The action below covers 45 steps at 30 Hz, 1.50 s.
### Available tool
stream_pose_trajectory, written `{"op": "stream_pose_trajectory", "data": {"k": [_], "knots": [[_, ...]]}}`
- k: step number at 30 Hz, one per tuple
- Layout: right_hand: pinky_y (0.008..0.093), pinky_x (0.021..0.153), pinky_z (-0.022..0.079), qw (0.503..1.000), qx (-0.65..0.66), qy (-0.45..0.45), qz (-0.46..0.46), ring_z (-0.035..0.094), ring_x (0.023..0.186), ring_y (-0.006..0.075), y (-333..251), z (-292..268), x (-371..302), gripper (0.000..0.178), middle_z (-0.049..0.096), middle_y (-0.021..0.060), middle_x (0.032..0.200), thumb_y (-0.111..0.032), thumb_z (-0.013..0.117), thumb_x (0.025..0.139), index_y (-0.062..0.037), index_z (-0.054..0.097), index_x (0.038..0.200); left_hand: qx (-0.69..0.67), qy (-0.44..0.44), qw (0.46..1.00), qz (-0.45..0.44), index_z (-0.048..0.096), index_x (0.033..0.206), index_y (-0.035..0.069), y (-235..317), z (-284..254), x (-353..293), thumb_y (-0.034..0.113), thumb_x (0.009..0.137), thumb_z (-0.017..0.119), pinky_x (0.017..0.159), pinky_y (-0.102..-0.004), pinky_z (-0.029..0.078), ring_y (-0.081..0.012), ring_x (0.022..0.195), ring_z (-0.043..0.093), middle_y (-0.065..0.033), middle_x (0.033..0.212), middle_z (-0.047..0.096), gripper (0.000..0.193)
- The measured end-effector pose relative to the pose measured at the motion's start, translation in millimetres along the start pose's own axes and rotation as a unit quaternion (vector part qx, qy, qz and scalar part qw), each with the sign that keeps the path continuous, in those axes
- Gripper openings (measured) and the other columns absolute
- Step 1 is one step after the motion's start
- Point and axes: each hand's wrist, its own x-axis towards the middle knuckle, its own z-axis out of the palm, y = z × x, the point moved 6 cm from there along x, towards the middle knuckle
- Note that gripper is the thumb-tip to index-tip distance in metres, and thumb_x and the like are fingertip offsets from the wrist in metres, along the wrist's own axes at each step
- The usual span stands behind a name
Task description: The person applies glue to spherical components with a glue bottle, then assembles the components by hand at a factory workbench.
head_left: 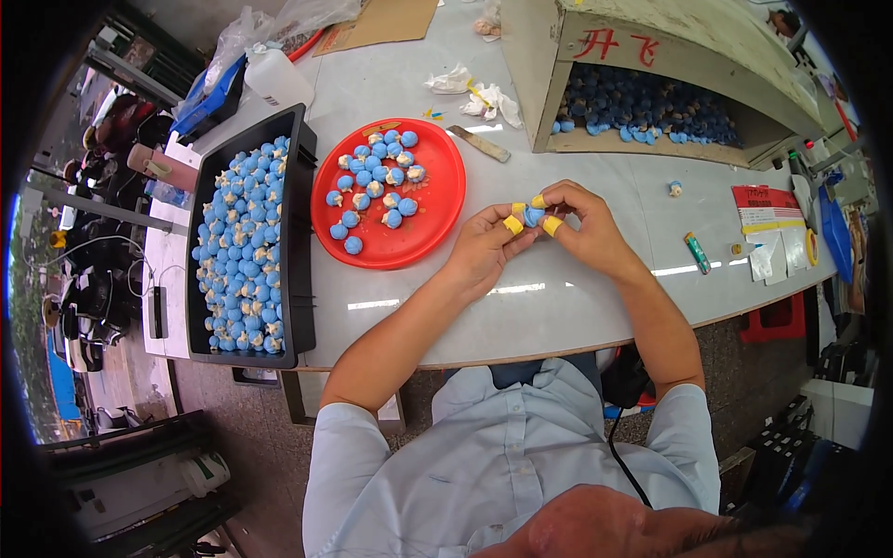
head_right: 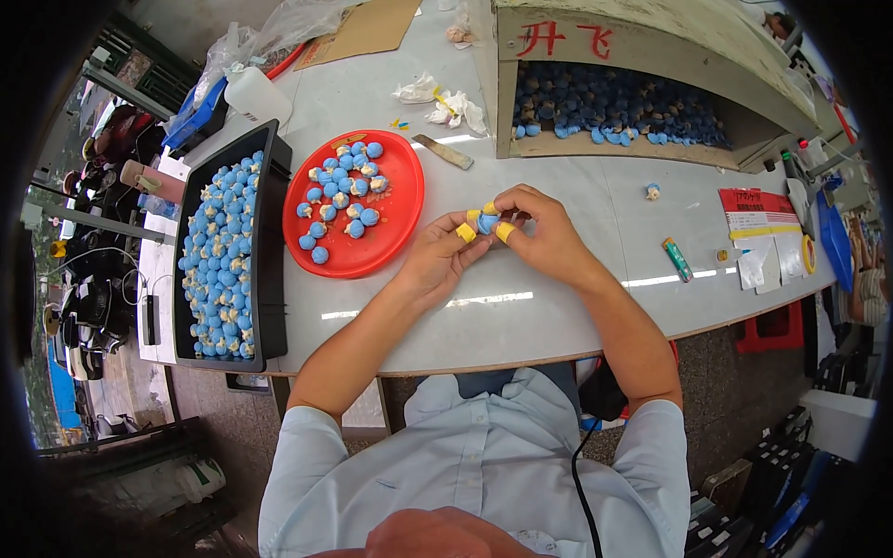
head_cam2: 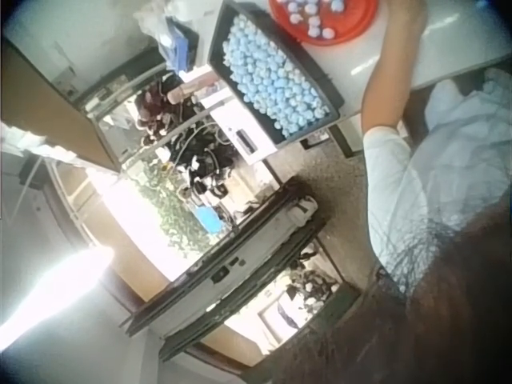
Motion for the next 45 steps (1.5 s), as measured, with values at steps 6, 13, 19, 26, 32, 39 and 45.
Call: {"op": "stream_pose_trajectory", "data": {"k": [6,13,19,26,32,39,45], "knots": [[0.0259,0.071,0.046,1.0,-0.03,-0.009,0.0,0.057,0.081,0.0137,-3,-1,0,0.022,0.06,0.0061,0.096,0.006,0.061,0.076,-0.0001,0.062,0.097,0.017,-0.004,1.0,0.011,0.049,0.114,0.001,-1,-1,1,0.007,0.093,0.057,0.088,-0.0282,0.053,-0.0202,0.101,0.062,-0.0115,0.112,0.059,0.023],[0.0266,0.075,0.046,0.998,-0.052,-0.02,-0.001,0.056,0.082,0.0145,-7,-1,0,0.023,0.06,0.0081,0.098,0.008,0.058,0.074,0.0009,0.061,0.095,0.034,-0.005,0.999,0.014,0.05,0.112,0.003,1,1,-1,0.009,0.093,0.058,0.085,-0.0288,0.053,-0.0197,0.099,0.063,-0.0103,0.11,0.06,0.022],[0.0264,0.075,0.046,0.998,-0.054,-0.018,-0.007,0.056,0.082,0.0144,-8,-1,0,0.024,0.06,0.0081,0.098,0.009,0.058,0.074,0.0011,0.061,0.096,0.036,-0.004,0.999,0.019,0.051,0.111,0.004,1,1,-1,0.01,0.092,0.06,0.084,-0.0287,0.053,-0.0196,0.098,0.063,-0.0101,0.108,0.061,0.022],[0.0262,0.068,0.045,0.999,-0.026,-0.006,0.021,0.057,0.079,0.0136,2,-2,1,0.02,0.06,0.0065,0.092,0.007,0.063,0.075,0.001,0.061,0.094,0.029,0.0,0.999,0.027,0.051,0.11,0.002,1,-1,1,0.007,0.09,0.061,0.083,-0.0287,0.054,-0.0202,0.096,0.064,-0.0101,0.106,0.061,0.023],[0.0253,0.068,0.044,0.999,-0.042,0.0,-0.014,0.057,0.079,0.0134,-6,-1,0,0.019,0.06,0.0061,0.092,0.007,0.062,0.075,0.0006,0.062,0.093,0.027,0.001,1.0,0.014,0.051,0.111,0.003,1,-2,0,0.008,0.091,0.061,0.084,-0.0274,0.055,-0.0209,0.1,0.063,-0.011,0.11,0.061,0.023],[0.0251,0.068,0.044,1.0,-0.014,-0.001,0.007,0.057,0.079,0.0134,0,-1,-1,0.02,0.06,0.0061,0.092,0.008,0.062,0.074,0.0008,0.062,0.093,0.046,-0.001,0.999,0.024,0.053,0.109,0.004,0,-2,1,0.009,0.091,0.061,0.085,-0.0268,0.054,-0.0194,0.1,0.063,-0.0092,0.108,0.061,0.021],[0.0251,0.068,0.044,1.0,-0.02,-0.012,0.008,0.056,0.079,0.0129,-2,-2,-1,0.021,0.06,0.0055,0.092,0.008,0.062,0.074,0.0013,0.062,0.093,0.047,-0.002,0.998,0.041,0.053,0.109,0.001,2,1,-1,0.006,0.09,0.061,0.083,-0.0275,0.054,-0.0162,0.096,0.062,-0.0092,0.105,0.061,0.021]]}}
